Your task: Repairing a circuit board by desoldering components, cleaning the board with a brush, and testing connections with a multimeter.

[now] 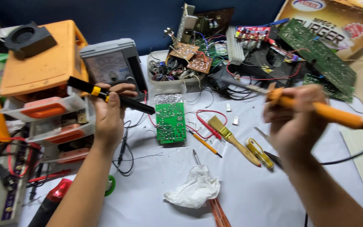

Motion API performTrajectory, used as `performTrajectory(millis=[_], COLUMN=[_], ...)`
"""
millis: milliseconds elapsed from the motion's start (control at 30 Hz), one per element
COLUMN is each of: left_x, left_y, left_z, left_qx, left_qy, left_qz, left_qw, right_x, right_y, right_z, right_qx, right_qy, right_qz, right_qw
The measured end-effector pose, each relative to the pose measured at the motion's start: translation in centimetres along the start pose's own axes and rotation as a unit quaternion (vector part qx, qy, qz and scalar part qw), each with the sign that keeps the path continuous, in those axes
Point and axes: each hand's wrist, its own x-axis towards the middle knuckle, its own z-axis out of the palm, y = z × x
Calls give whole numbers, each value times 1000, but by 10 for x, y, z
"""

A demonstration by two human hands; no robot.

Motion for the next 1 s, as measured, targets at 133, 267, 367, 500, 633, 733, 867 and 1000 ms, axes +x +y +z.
performTrajectory(millis=[133, 267, 367, 500, 633, 733, 867, 1000], left_x=[-7, -8, -9, -9, -10, -10, -10, -10], left_y=[5, 11, 12, 9, 8, 8, 6, 6], left_z=[-4, -4, -3, -4, -5, -4, -6, -5], left_qx=[-11, 2, 15, 10, 2, 5, -2, 0], left_qy=[11, 45, 52, 51, 56, 50, 52, 57], left_qz=[-30, -37, -36, -38, -43, -36, -36, -37], left_qw=[999, 998, 998, 998, 998, 998, 998, 998], right_x=[28, 63, 76, 85, 87, 89, 86, 66], right_y=[-21, -18, -15, -7, 0, 6, 9, -3], right_z=[-52, -129, -171, -206, -213, -212, -200, -162], right_qx=[-85, -140, -226, -307, -332, -352, -352, -366], right_qy=[50, 121, 128, 98, 101, 85, 73, 55], right_qz=[-27, 75, 89, 108, 114, 130, 123, 70], right_qw=[995, 980, 961, 940, 931, 923, 925, 926])
